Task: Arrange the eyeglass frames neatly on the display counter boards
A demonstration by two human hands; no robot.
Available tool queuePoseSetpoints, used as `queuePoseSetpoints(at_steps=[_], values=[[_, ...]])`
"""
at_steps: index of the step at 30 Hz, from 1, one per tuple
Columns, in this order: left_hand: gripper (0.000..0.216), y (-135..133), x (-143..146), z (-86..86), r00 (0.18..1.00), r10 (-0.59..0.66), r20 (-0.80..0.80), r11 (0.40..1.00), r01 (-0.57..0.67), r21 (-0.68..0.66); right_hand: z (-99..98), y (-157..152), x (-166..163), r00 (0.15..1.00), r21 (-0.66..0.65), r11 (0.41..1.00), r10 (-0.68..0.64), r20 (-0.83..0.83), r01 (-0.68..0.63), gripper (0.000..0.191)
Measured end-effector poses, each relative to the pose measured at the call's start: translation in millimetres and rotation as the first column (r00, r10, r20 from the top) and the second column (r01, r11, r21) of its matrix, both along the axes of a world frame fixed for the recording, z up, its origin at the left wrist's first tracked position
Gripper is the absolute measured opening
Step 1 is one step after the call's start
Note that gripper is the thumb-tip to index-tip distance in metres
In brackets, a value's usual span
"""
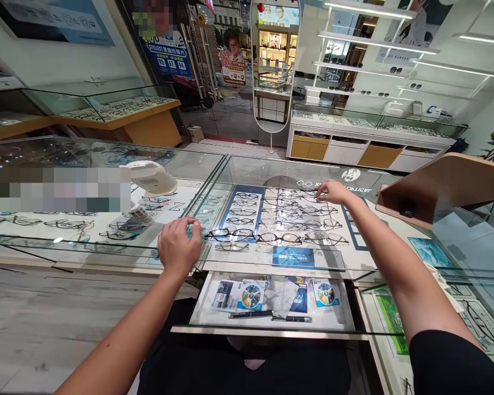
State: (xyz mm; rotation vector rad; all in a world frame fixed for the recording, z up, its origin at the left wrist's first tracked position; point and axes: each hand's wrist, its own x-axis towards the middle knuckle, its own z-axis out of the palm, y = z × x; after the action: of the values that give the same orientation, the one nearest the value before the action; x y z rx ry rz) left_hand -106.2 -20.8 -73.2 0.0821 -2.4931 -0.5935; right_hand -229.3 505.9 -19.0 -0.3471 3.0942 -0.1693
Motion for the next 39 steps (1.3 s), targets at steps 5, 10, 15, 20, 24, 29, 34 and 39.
queuePoseSetpoints(at_steps=[5,10,15,20,24,29,34,39], values=[[0.027,-2,-1,-1.4,1.000,-0.013,-0.003,1.000,0.013,0.006,-2.6,8,-11,1.000,0.093,0.996,0.010,-0.007,-0.009,0.021],[0.028,-3,0,-1.3,1.000,-0.020,-0.005,0.999,0.020,0.032,-4.8,20,-20,0.996,0.220,0.974,-0.033,-0.079,0.049,0.021],[0.028,-4,-1,-0.8,0.999,-0.031,-0.008,0.998,0.031,0.061,-9.6,38,-24,0.982,0.294,0.950,-0.052,-0.181,0.104,0.023],[0.027,-3,0,0.7,1.000,-0.019,-0.012,0.998,0.020,0.055,-13.0,53,-23,0.970,0.316,0.938,-0.066,-0.232,0.139,0.031],[0.027,-3,0,0.0,1.000,-0.009,0.000,0.999,0.009,0.034,-14.7,56,-18,0.967,0.314,0.939,-0.060,-0.246,0.138,0.035],[0.024,-3,0,-1.1,1.000,-0.006,0.001,1.000,0.006,0.022,-15.3,52,-9,0.960,0.308,0.940,-0.061,-0.274,0.147,0.037],[0.025,-2,1,1.9,0.999,0.015,0.035,1.000,-0.016,0.020,1.7,34,14,0.943,0.219,0.958,-0.107,-0.316,0.183,0.038],[0.028,1,2,4.6,0.998,0.016,0.058,1.000,-0.017,0.018,24.3,-5,69,0.981,0.049,0.995,0.099,-0.169,-0.092,0.022]])
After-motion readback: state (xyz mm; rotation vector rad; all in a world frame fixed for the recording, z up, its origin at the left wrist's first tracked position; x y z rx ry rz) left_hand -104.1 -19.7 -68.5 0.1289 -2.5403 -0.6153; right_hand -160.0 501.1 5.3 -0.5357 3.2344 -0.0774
